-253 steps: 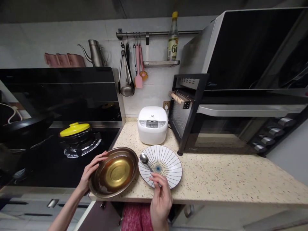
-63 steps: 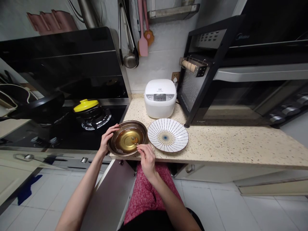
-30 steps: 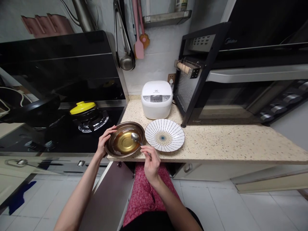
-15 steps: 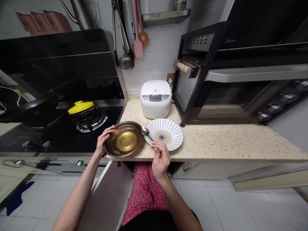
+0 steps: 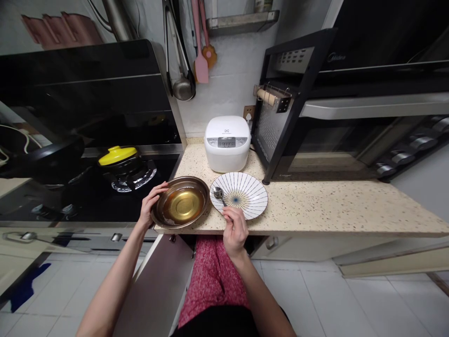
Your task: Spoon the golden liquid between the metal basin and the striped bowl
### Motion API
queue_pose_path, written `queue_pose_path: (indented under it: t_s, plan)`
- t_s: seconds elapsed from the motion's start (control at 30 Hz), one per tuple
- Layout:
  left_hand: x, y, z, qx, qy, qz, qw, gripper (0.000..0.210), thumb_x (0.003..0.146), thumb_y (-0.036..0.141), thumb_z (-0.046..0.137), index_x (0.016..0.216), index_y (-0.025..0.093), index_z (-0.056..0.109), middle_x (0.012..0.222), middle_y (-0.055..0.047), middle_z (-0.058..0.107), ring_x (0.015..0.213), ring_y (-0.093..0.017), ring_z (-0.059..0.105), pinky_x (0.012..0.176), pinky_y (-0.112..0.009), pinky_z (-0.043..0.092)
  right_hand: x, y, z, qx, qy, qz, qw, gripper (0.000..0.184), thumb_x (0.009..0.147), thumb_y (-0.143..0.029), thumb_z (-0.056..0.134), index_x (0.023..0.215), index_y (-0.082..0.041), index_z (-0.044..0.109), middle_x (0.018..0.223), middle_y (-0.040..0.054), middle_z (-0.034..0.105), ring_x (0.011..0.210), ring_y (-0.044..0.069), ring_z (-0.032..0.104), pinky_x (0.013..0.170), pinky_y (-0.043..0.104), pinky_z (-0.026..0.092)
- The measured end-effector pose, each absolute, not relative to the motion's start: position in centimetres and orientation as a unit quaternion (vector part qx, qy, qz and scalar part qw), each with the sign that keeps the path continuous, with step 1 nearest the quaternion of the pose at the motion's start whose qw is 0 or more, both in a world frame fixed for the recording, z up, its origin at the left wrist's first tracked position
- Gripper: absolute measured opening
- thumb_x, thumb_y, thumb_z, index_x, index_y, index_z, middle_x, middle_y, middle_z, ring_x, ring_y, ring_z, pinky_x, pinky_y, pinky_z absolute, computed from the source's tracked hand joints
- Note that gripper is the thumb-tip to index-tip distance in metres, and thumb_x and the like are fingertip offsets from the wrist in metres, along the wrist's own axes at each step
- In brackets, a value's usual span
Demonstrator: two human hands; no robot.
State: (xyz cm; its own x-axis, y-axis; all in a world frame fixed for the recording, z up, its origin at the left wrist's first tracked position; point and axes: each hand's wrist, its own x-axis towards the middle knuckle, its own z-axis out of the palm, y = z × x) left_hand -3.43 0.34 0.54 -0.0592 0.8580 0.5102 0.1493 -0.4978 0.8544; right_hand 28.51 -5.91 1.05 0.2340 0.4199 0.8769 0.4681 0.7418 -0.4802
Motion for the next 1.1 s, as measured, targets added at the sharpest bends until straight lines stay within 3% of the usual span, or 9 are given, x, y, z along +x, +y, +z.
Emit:
queue_pose_path:
  t_s: [0.57, 0.87, 1.1]
  plan:
    - [-3.5, 0.5, 0.4, 0.618, 0.401, 0.608, 0.296, 0.033, 0.094, 0.040, 0.062, 0.109, 0.020, 0.083, 0.142, -0.012, 0.068, 0.147, -0.037, 0.051, 0.130, -0.056, 0.028, 30.2, -4.6, 0.2, -0.303, -0.729, -0.130, 0.599, 0.030, 0.096, -0.002, 0.055, 0.113, -0.020, 0.072, 0.092, 0.0079, 0.076, 0.086, 0.021, 0.071, 0.071, 0.036, 0.059]
    - [-3.3, 0.3, 0.6, 0.618, 0.403, 0.608, 0.295, 0.032, 0.094, 0.039, 0.061, 0.108, 0.020, 0.083, 0.141, -0.011, 0.069, 0.146, -0.037, 0.051, 0.130, -0.056, 0.029, 28.5, -6.4, 0.8, -0.352, -0.585, -0.019, 0.730, 0.018, 0.103, -0.016, 0.052, 0.107, -0.024, 0.068, 0.096, 0.0063, 0.074, 0.091, 0.022, 0.074, 0.077, 0.040, 0.063]
    - [-3.2, 0.2, 0.8, 0.621, 0.403, 0.605, 0.293, 0.032, 0.094, 0.039, 0.061, 0.108, 0.020, 0.083, 0.141, -0.012, 0.069, 0.147, -0.037, 0.050, 0.130, -0.057, 0.029, 25.9, -7.7, 1.1, -0.320, -0.600, 0.076, 0.729, 0.019, 0.104, -0.015, 0.051, 0.104, -0.024, 0.068, 0.095, 0.0052, 0.075, 0.091, 0.020, 0.074, 0.078, 0.037, 0.063]
